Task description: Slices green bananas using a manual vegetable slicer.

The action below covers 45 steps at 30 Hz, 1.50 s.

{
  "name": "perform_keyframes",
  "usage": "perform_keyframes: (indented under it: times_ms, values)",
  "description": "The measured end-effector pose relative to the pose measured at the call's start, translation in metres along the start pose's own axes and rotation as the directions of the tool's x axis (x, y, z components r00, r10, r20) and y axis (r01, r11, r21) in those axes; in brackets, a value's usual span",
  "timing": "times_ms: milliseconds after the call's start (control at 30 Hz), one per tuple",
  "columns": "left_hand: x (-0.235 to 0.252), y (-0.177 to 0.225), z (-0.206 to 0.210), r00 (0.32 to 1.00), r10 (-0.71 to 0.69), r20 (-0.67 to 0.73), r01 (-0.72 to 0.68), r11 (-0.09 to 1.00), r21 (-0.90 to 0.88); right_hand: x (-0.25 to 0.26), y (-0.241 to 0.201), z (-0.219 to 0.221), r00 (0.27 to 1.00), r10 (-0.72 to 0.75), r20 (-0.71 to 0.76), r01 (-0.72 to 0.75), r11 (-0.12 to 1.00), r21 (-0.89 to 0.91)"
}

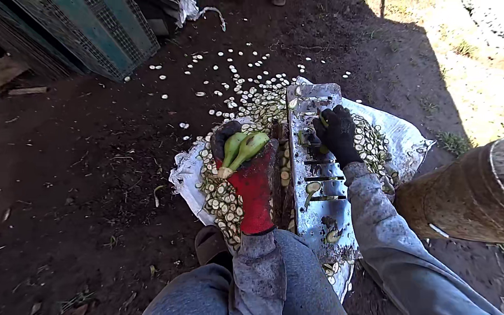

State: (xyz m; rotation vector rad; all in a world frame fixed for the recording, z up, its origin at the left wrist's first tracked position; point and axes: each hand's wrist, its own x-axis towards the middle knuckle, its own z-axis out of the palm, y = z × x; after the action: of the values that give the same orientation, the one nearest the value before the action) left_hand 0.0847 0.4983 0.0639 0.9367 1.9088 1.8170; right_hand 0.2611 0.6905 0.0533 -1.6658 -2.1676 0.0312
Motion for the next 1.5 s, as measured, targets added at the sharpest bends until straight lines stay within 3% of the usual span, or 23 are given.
perform_keyframes:
  times_ms: [133,233,333,400,600,667,733,800,867,933,1000,1067,1133,1233,1300,1367,1433,1500]
  values:
    - [-0.005,0.007,-0.003,0.999,-0.029,0.027,0.03,0.998,-0.056,-0.039,-0.003,-0.021,0.997,0.056,0.061,-0.054,0.998,-0.027]
    - [-0.005,0.006,-0.006,0.998,-0.052,0.025,0.055,0.987,-0.151,-0.135,0.011,-0.019,0.999,0.028,-0.017,-0.028,1.0,0.009]
    - [0.0,0.003,-0.006,0.999,0.044,0.031,-0.038,0.984,-0.174,-0.21,0.016,-0.02,0.991,0.013,-0.13,-0.013,1.0,0.001]
    - [-0.003,0.007,-0.004,0.999,0.04,0.028,-0.037,0.993,-0.109,-0.194,0.018,-0.016,0.98,-0.011,-0.196,0.013,1.0,0.008]
    - [-0.007,0.007,-0.004,0.998,-0.015,0.069,0.013,0.999,0.038,0.012,0.022,0.012,0.982,0.11,-0.151,-0.115,0.993,-0.023]
    - [-0.005,-0.001,-0.003,0.999,-0.017,0.052,0.017,1.0,-0.007,0.036,0.022,0.013,0.98,0.14,-0.138,-0.143,0.989,-0.018]
    - [-0.003,0.003,-0.005,0.997,0.017,0.07,-0.012,0.997,-0.076,0.004,0.017,0.005,0.98,0.166,-0.111,-0.165,0.986,0.021]
    - [-0.005,0.012,-0.007,0.996,0.01,0.083,-0.009,1.0,-0.023,-0.072,0.016,-0.011,0.981,0.182,-0.064,-0.178,0.982,0.065]
    - [-0.004,0.014,-0.005,0.998,0.053,0.042,-0.047,0.99,-0.134,-0.16,0.017,-0.017,0.985,0.169,-0.045,-0.166,0.984,0.066]
    - [0.0,0.014,-0.001,0.994,0.11,0.012,-0.106,0.973,-0.203,-0.197,0.015,-0.014,0.988,0.077,-0.135,-0.073,0.997,0.033]
    - [-0.002,0.014,-0.001,0.994,0.108,0.026,-0.101,0.977,-0.186,-0.174,0.017,-0.004,0.978,-0.001,-0.207,0.007,1.0,0.029]
    - [-0.004,0.014,-0.002,0.995,0.082,0.06,-0.078,0.994,-0.075,-0.109,0.017,0.008,0.984,-0.011,-0.178,0.014,1.0,0.015]
    - [-0.004,0.013,-0.005,0.996,0.055,0.07,-0.059,0.997,0.048,-0.027,0.013,0.02,0.987,0.069,-0.147,-0.073,0.997,-0.026]
    - [0.0,0.01,-0.003,1.0,0.009,-0.013,-0.009,0.999,-0.037,0.034,0.007,0.025,0.977,0.168,-0.13,-0.169,0.986,0.002]
    - [0.0,0.011,-0.005,1.0,0.006,0.006,-0.005,0.989,-0.146,-0.002,0.001,0.018,0.983,0.15,-0.105,-0.141,0.986,0.093]
    - [-0.002,0.013,-0.007,1.0,-0.003,0.022,0.006,0.992,-0.125,-0.086,0.004,0.011,0.987,0.098,-0.129,-0.073,0.981,0.18]
    - [-0.001,0.015,-0.006,0.999,0.043,0.017,-0.04,0.991,-0.129,-0.18,0.008,0.012,0.979,0.068,-0.193,-0.03,0.981,0.193]
    - [0.002,0.017,-0.004,0.996,0.091,0.018,-0.086,0.982,-0.167,-0.218,0.007,0.015,0.961,0.018,-0.277,0.019,0.991,0.131]
